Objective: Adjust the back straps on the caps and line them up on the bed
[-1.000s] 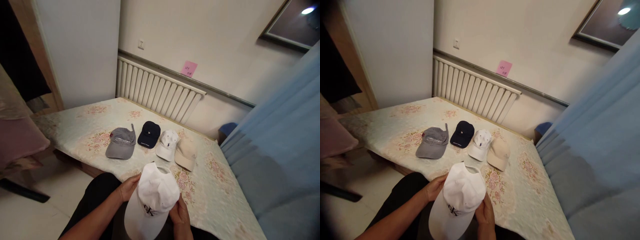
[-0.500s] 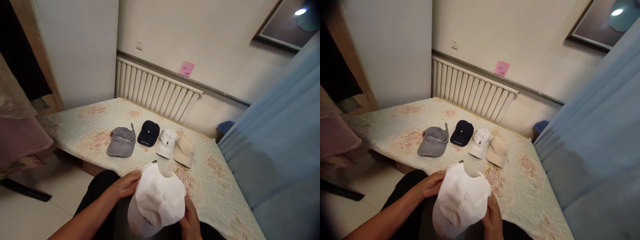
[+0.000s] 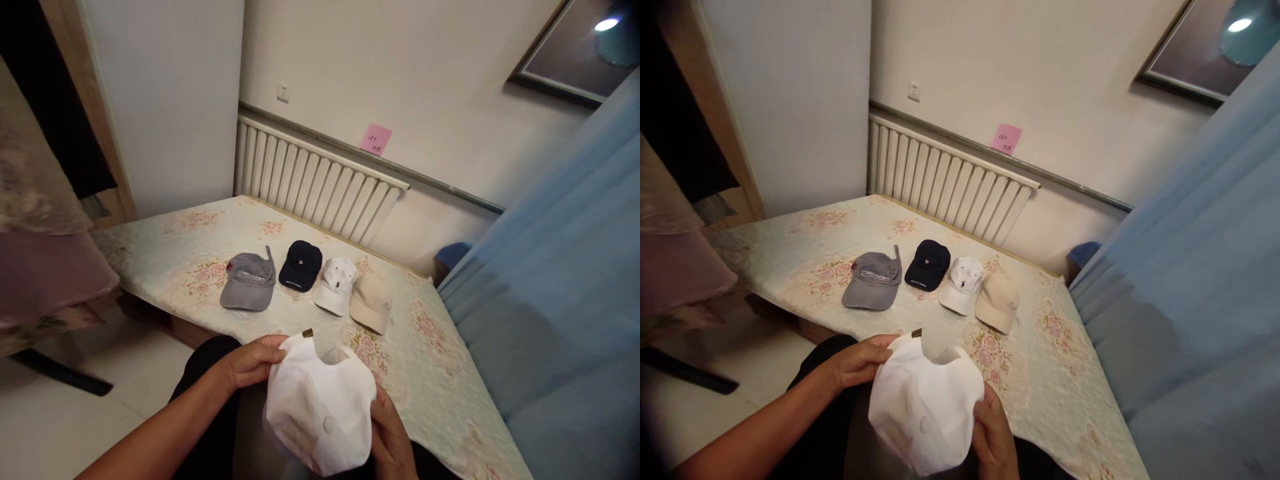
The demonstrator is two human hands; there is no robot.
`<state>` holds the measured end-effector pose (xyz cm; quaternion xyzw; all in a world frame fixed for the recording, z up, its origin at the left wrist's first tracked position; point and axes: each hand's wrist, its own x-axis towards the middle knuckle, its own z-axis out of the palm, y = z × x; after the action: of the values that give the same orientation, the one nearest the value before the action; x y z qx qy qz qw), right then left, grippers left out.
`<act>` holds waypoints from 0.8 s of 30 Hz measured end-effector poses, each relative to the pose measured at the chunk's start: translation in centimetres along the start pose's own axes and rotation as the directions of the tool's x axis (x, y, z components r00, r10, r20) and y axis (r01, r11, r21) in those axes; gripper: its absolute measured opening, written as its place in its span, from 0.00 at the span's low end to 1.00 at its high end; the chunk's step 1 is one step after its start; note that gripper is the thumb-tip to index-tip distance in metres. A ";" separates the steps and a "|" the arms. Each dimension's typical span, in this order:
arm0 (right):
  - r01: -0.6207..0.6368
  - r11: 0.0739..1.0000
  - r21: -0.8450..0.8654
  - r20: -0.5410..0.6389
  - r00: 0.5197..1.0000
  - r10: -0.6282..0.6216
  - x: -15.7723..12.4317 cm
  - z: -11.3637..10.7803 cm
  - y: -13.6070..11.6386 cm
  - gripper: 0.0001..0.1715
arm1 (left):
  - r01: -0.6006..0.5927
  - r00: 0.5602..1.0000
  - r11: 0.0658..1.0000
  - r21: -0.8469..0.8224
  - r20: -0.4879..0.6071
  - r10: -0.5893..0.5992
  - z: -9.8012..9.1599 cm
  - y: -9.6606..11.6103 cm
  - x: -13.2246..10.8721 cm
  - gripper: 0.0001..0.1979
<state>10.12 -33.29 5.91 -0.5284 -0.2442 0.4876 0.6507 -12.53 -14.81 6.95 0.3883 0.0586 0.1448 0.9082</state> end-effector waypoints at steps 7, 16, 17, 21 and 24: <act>-0.102 0.995 0.009 0.254 0.962 0.096 -1.4 1.1 -2.6 0.33 | 0.054 0.999 0.992 0.115 0.004 -0.055 1.3 1.3 -0.6 0.16; -0.032 0.975 -0.218 0.400 0.909 0.119 -0.3 1.9 -7.7 0.31 | 0.055 0.998 0.939 0.340 -0.026 -0.049 4.8 5.8 0.3 0.15; 0.015 0.973 -0.228 0.377 0.923 0.075 0.1 2.0 -8.8 0.30 | 0.022 0.999 0.928 0.371 -0.036 -0.009 5.6 7.0 0.6 0.14; 0.255 0.911 -0.325 0.247 0.953 -0.178 1.7 2.2 -13.0 0.25 | -0.139 0.987 0.799 0.585 0.018 0.159 9.0 11.5 1.2 0.14; 0.338 0.770 -0.541 0.260 0.938 -0.229 3.0 2.0 -13.8 0.19 | -0.153 0.982 0.559 0.815 0.061 0.180 10.0 12.5 1.4 0.10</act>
<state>14.83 -29.27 18.80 -0.6114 -0.5150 0.3317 0.5009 -11.73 -13.03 22.91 0.7641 0.0952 0.1920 0.6084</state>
